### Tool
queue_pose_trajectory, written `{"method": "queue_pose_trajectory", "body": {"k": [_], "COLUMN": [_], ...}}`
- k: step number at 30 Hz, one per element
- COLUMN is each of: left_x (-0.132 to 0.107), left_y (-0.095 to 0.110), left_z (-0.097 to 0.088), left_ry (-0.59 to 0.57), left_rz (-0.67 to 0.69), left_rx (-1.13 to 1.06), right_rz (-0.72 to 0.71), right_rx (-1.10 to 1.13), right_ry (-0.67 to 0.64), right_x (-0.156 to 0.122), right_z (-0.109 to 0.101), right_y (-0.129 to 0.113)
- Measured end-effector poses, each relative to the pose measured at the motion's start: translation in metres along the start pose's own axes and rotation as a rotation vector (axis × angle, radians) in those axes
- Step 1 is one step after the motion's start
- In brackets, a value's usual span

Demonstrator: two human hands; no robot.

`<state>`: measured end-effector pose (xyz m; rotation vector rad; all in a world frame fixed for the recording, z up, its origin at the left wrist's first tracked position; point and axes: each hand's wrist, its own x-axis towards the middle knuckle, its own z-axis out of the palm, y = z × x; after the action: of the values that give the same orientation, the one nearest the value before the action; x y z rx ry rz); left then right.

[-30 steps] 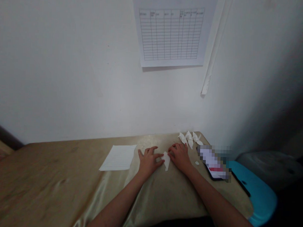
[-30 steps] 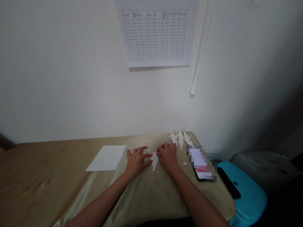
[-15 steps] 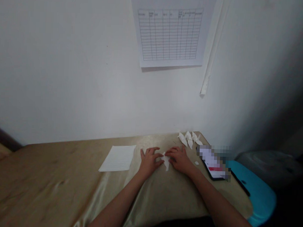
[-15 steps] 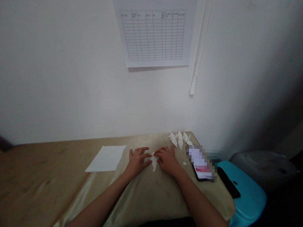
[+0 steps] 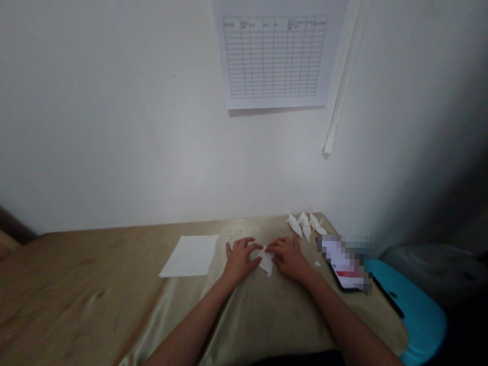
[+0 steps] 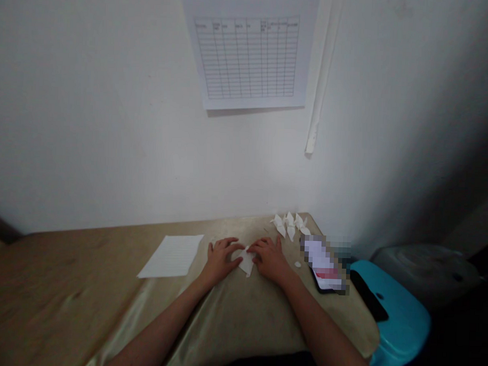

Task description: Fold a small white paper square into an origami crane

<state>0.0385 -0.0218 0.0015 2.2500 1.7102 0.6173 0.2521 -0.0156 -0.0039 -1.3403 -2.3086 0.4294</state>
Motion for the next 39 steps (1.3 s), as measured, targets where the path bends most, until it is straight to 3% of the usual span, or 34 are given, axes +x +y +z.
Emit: {"method": "queue_pose_trajectory", "body": {"k": [18, 25, 35, 39], "left_x": [0.001, 0.000, 0.003, 0.003], "left_y": [-0.003, -0.005, -0.006, -0.008], "left_z": [0.000, -0.002, -0.001, -0.003], "left_ry": [-0.026, -0.053, -0.071, -0.120], "left_rz": [-0.038, 0.000, 0.211, 0.220], "left_rx": [0.058, 0.056, -0.022, -0.048], "right_rz": [0.050, -0.053, -0.091, -0.068], "right_rx": [0.119, 0.087, 0.056, 0.095], "right_ry": [0.042, 0.021, 0.025, 0.020], "right_x": [-0.002, -0.001, -0.004, -0.006], "right_z": [-0.005, -0.003, -0.013, -0.013], "right_y": [0.002, 0.012, 0.006, 0.007]}}
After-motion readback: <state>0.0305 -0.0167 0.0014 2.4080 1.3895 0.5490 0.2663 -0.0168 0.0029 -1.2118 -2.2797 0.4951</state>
